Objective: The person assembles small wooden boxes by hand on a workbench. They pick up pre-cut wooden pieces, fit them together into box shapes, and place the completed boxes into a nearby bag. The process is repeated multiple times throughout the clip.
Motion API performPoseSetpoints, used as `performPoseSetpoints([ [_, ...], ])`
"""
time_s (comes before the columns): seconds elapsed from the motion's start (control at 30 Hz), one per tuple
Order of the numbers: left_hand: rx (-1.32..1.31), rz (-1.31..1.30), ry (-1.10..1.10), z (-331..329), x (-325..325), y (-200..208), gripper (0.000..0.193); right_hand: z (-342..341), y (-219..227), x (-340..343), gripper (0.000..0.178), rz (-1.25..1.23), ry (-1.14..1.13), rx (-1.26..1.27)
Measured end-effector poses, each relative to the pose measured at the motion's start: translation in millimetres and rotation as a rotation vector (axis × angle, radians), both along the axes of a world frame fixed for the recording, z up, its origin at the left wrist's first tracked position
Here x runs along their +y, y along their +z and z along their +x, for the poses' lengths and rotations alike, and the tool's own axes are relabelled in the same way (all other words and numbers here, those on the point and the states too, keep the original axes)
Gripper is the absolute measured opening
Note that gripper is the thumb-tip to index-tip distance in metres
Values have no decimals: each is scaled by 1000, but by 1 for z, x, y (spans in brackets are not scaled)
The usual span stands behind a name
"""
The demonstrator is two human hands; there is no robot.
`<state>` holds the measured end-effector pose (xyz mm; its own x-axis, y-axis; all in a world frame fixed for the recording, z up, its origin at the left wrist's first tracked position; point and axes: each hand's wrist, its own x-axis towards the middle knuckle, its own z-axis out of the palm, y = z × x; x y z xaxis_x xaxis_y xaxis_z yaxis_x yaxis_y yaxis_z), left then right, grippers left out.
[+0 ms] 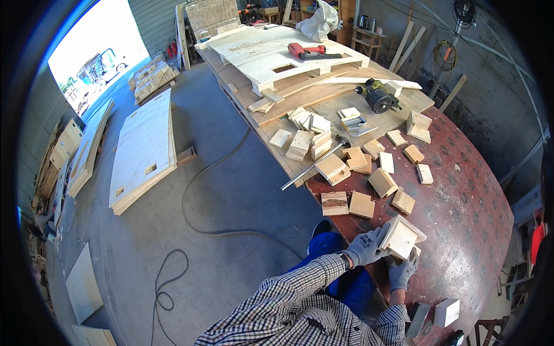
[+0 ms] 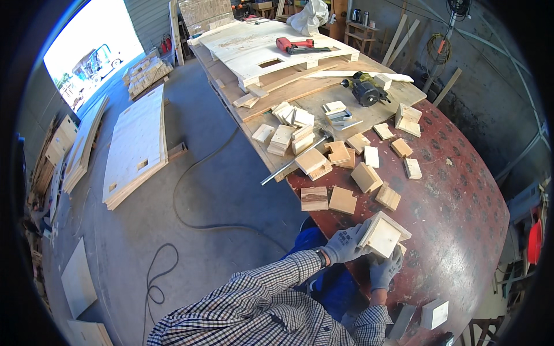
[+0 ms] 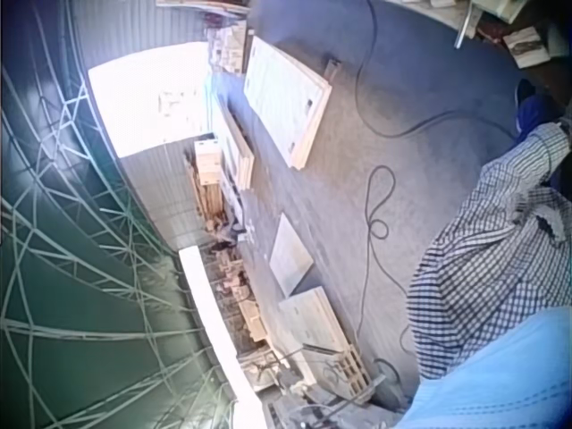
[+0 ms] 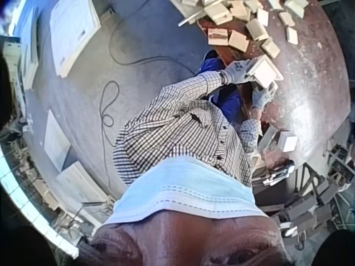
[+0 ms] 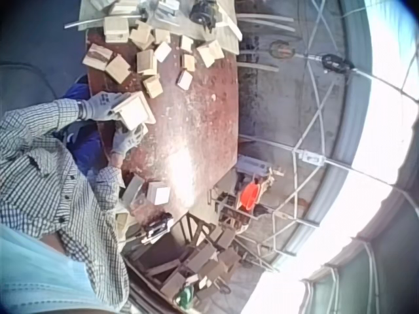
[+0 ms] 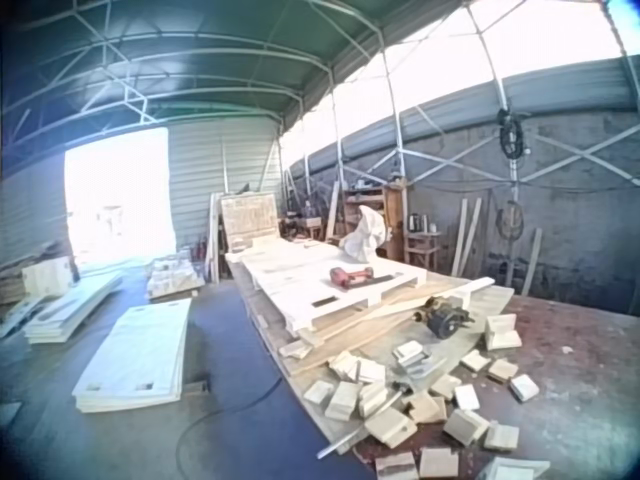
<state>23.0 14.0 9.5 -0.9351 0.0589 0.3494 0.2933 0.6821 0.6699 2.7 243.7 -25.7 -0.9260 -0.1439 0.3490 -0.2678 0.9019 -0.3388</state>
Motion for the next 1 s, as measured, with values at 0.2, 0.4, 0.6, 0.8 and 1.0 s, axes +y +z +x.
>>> performPoseSetpoints([
  [0.2,4,-3,-1,1,-2,-3,76,1,0,-2,90,-24,-7,-15],
  [0.4,31,-45,11,2,-3,-11,81,6,-1,-1,90,-18,-10,-23],
  [0.6,31,37,-24,-4,1,2,89,8,9,-6,86,9,-32,3],
  [0.8,29,54,-36,-6,-5,3,77,9,30,-23,90,-35,6,1],
  [1.0,152,-20,-65,-9,0,-6,87,14,32,-19,89,-23,-31,-7],
])
